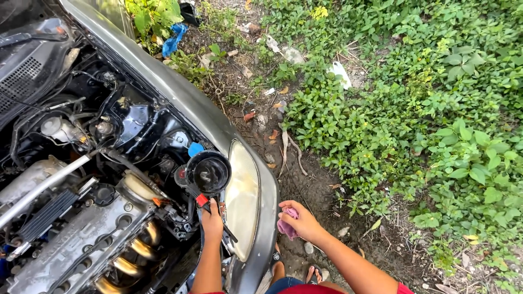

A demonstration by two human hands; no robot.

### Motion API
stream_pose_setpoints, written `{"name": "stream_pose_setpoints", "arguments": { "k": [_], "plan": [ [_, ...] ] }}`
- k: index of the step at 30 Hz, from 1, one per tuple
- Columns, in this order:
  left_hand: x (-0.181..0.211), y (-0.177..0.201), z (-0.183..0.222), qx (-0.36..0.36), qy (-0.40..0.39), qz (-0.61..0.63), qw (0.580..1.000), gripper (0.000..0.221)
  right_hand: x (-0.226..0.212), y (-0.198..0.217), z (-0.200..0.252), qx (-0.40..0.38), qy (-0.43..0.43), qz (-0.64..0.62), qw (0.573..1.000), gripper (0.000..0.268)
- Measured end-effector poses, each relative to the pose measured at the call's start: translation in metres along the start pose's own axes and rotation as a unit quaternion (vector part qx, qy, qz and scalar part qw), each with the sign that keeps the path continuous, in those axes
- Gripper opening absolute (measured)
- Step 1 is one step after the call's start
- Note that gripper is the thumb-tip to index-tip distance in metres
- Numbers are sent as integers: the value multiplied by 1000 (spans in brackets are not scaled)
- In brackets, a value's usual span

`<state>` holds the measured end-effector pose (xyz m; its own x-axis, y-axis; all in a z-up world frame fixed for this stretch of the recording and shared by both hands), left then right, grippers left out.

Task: Cleaning the car's windshield and hood using a cloth and a detailing brush

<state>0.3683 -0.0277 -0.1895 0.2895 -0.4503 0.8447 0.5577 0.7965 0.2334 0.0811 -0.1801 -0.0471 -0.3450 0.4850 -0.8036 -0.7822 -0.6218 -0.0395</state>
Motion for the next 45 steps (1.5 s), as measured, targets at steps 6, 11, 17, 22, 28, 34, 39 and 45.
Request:
{"name": "stream_pose_setpoints", "arguments": {
  "k": [6, 11, 17, 22, 28, 34, 39, 45],
  "plan": [
    [29, 27, 28, 98, 50, -230, 967, 78, 16, 5, -10, 28, 20, -1, 999, 30],
    [48, 33, 52, 100, 31, -222, 969, 67, 24, 5, -17, 57, 41, -5, 998, 31],
    [69, 45, 66, 128, -64, -213, 967, 55, 28, -7, -27, 38, 8, -60, 997, 25],
    [95, 55, 81, 157, -40, -227, 960, 51, 13, -5, -52, 28, 9, -40, 999, 27],
    [174, 29, 121, 196, -131, -253, 938, 39, -44, -9, -88, 15, -26, -48, 998, 33],
    [171, -102, 92, 79, 14, -130, 988, 40, -95, -24, -155, -193, -79, -198, 958, 54],
    [137, -252, 35, 79, -7, -126, 989, 60, -133, 46, -234, -225, -21, -56, 973, 72],
    [178, -410, -23, 98, -12, -140, 985, 41, -187, 184, -299, -251, -189, -206, 927, 82]
  ]
}}
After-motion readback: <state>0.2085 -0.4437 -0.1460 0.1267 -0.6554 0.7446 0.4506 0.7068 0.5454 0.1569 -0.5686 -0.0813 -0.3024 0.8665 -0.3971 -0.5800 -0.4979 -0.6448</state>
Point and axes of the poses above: each hand's wrist, its own z-axis away from the middle knuckle, its own y-axis out of the back of the hand, x = y × z, the point moved 8 cm from there along -z, towards the middle knuckle, and after that the axes turned 15 degrees about -z, right-handed, at the moved point
